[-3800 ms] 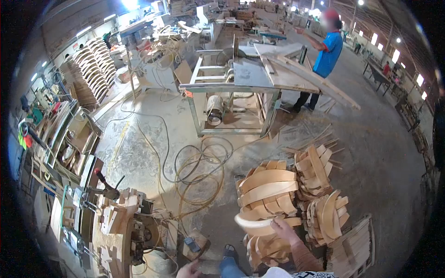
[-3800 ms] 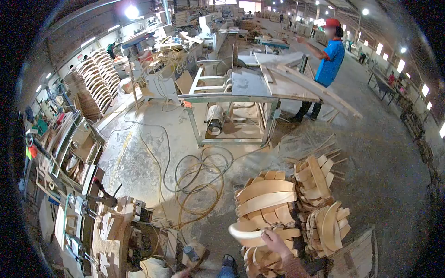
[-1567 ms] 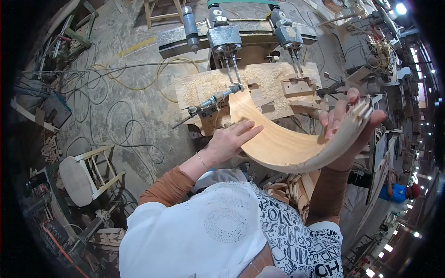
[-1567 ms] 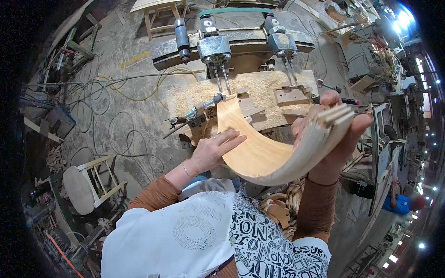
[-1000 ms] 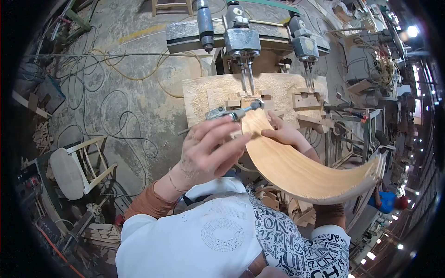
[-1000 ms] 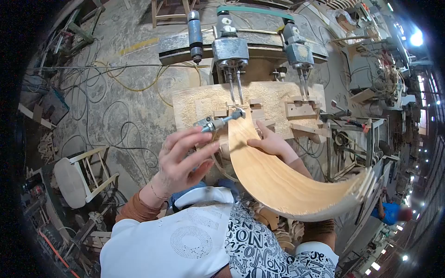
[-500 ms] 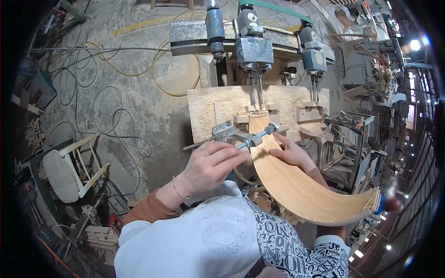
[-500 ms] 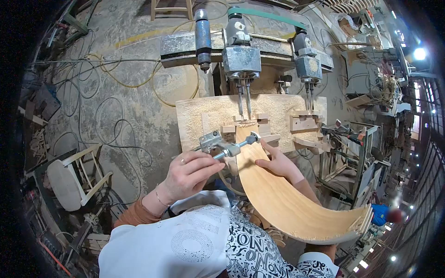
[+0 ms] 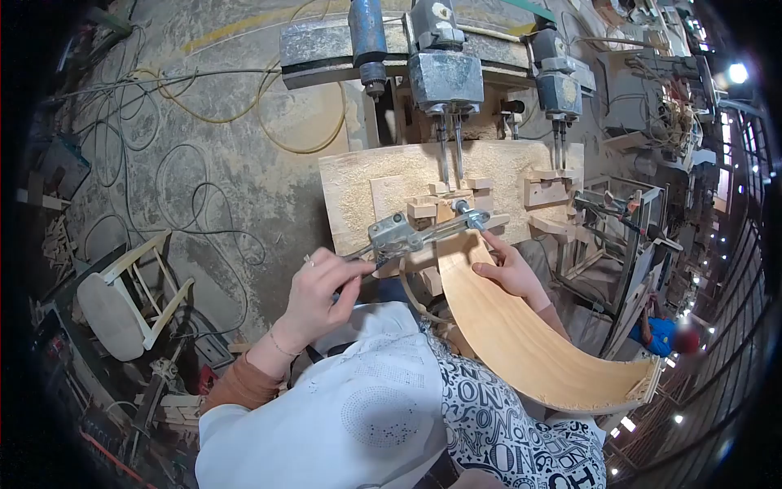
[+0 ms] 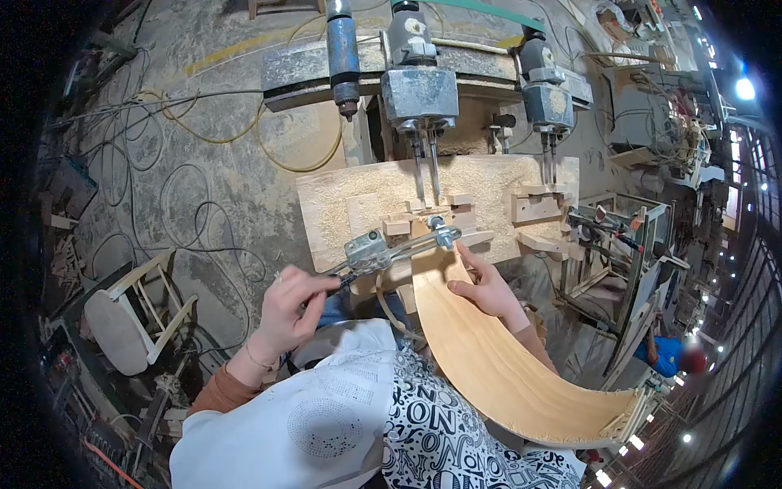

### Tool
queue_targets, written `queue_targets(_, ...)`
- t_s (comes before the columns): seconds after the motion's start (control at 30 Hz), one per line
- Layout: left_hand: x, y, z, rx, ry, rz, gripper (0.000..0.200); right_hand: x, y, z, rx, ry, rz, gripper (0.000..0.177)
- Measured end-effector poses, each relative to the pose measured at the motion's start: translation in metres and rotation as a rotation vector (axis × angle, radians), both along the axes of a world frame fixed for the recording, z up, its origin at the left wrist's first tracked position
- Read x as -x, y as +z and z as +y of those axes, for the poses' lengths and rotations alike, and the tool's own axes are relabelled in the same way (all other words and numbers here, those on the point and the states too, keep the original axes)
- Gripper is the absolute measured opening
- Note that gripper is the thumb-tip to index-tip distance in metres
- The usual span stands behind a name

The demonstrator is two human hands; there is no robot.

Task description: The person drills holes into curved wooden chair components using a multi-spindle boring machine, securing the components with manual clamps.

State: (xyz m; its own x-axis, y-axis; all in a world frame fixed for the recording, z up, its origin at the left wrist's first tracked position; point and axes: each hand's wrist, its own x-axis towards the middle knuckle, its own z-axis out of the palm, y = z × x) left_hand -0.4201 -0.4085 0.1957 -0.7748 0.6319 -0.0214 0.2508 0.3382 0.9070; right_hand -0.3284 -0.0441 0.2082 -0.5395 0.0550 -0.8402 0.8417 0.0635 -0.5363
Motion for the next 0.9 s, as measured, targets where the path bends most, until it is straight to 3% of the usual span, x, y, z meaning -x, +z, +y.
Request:
queue_targets(0.1,0.006,-0.005,0.029,0.145,0.054,0.085,0.048,-0.003,-0.004,0.001,0.052,-0.043,0.013,0.087)
queue_targets(0.13,0.002,-0.020,0.029,0.195,-0.054,0.067,0.065,-0.003,-0.004,0.001,0.056,-0.037,0.027,0.087)
queue_targets(0.17,0.003,-0.026,0.028,0.196,-0.062,0.066,0.065,-0.003,-0.005,0.001,0.058,-0.044,0.025,0.087)
queue_targets(0.23,0.012,-0.031,0.030,0.272,-0.256,-0.265,0.070,-0.005,-0.008,0.002,0.054,-0.051,0.019,0.088)
queue_targets(0.27,0.014,-0.030,0.031,0.373,-0.309,-0.287,0.073,-0.007,-0.010,0.004,0.056,-0.058,0.016,0.088)
queue_targets(0.43,0.021,-0.042,0.033,0.455,-0.374,-0.244,0.075,-0.006,-0.013,0.006,0.025,0.022,0.030,0.088)
queue_targets(0.53,0.017,-0.052,0.033,0.176,-0.250,-0.202,0.067,-0.009,-0.022,0.010,0.042,0.011,0.097,0.088)
queue_targets(0.7,0.015,-0.052,0.034,0.161,-0.240,-0.147,0.067,-0.011,-0.031,0.016,-0.031,0.111,0.127,0.081)
queue_targets(0.77,0.015,-0.047,0.033,0.315,-0.276,-0.224,0.067,-0.009,-0.029,0.014,-0.094,0.166,0.151,0.078)
queue_targets(0.83,0.011,-0.053,0.033,0.238,-0.256,-0.181,0.067,-0.004,-0.020,0.010,-0.095,0.174,0.141,0.075)
queue_targets(0.9,0.008,-0.055,0.033,0.246,-0.236,-0.232,0.063,-0.009,-0.070,0.031,-0.099,0.212,0.237,0.071)
